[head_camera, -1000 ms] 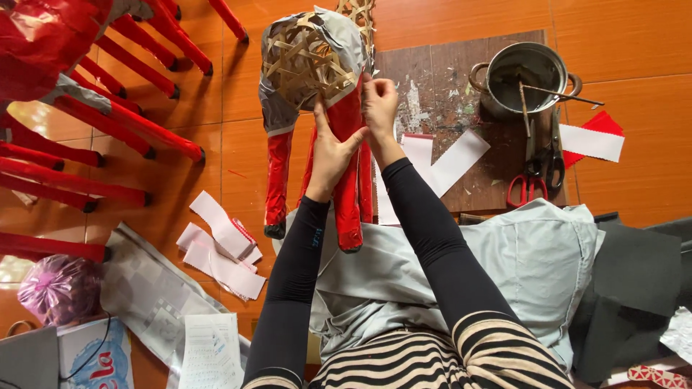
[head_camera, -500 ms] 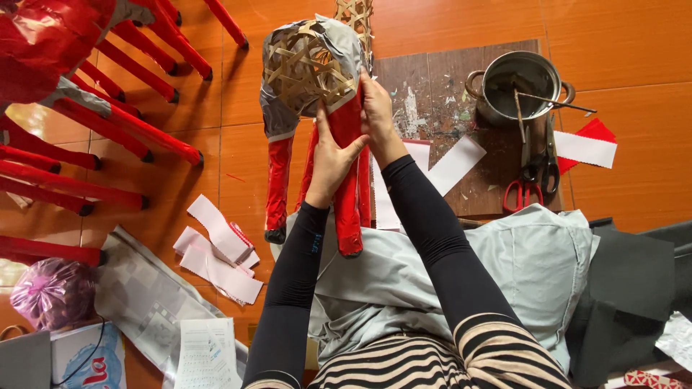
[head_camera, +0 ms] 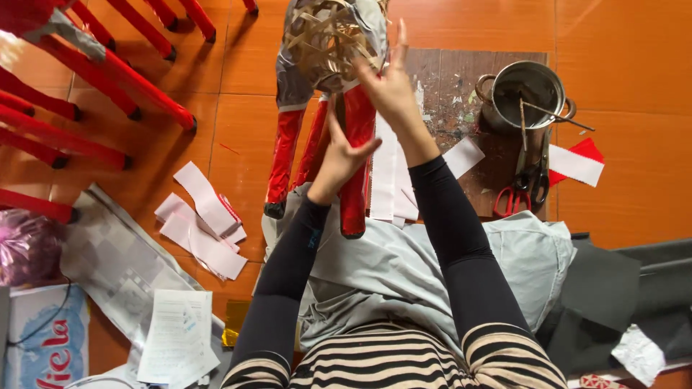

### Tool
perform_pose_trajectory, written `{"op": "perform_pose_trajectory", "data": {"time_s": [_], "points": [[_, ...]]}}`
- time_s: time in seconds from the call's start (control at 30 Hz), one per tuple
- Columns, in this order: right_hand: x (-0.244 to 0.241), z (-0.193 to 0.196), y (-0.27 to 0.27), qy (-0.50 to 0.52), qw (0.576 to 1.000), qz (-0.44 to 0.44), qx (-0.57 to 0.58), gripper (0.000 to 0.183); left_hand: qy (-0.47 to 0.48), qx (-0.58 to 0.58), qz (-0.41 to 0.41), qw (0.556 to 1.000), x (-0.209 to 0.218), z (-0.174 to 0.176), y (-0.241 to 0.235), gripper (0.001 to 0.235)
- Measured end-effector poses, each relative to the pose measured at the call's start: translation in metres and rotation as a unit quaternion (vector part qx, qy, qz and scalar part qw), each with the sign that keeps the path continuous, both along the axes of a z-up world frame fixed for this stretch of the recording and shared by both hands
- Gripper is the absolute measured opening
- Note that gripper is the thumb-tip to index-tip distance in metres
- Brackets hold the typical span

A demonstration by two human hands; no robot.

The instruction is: The recorder is applying paper strips and red paper to a paper mache giraffe figure using glue and a brush.

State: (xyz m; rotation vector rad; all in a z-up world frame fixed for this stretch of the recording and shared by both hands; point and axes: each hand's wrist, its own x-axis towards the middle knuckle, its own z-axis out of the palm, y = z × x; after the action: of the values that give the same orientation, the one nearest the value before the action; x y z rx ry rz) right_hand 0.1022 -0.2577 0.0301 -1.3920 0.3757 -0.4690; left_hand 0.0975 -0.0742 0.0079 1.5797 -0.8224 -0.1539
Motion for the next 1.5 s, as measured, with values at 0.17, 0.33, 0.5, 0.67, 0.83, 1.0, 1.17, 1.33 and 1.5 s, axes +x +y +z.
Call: {"op": "perform_pose_trajectory", "data": {"time_s": [0.17,0.33,0.5,0.67,0.83,1.0,1.17,1.33,1.5], "points": [[-0.002,0.008,0.031,-0.043,0.928,-0.074,-0.363,0.128,0.383,0.145,0.011,0.912,-0.065,0.03,0.033,0.125],[-0.017,0.026,0.036,0.09,0.962,-0.08,-0.243,0.102,0.254,0.066,-0.012,0.965,-0.089,0.021,0.073,0.113],[-0.076,-0.034,0.043,-0.08,0.952,-0.123,-0.27,0.093,-0.082,0.06,0.157,0.982,-0.059,0.036,0.134,0.072],[-0.171,-0.06,0.127,0.002,0.988,0.147,0.037,0.113,0.193,0.065,0.026,0.979,0.026,-0.02,0.173,0.069],[-0.174,-0.03,0.152,-0.001,0.971,0.183,0.154,0.121,0.335,-0.004,-0.089,0.938,0.015,-0.007,0.182,0.058],[-0.16,-0.021,0.153,-0.038,0.971,0.211,0.106,0.118,0.342,-0.053,-0.04,0.937,0.01,-0.013,0.19,0.055],[-0.16,-0.006,0.172,-0.06,0.978,0.171,0.099,0.119,0.367,-0.056,-0.061,0.926,0.029,0.0,0.202,0.05],[-0.162,0.019,0.223,-0.077,0.989,0.116,0.039,0.119,0.359,-0.043,-0.112,0.926,0.048,0.027,0.22,0.057],[-0.154,0.038,0.225,-0.062,0.989,0.13,-0.033,0.123,0.343,-0.104,-0.098,0.928,0.035,0.039,0.232,0.06]]}}
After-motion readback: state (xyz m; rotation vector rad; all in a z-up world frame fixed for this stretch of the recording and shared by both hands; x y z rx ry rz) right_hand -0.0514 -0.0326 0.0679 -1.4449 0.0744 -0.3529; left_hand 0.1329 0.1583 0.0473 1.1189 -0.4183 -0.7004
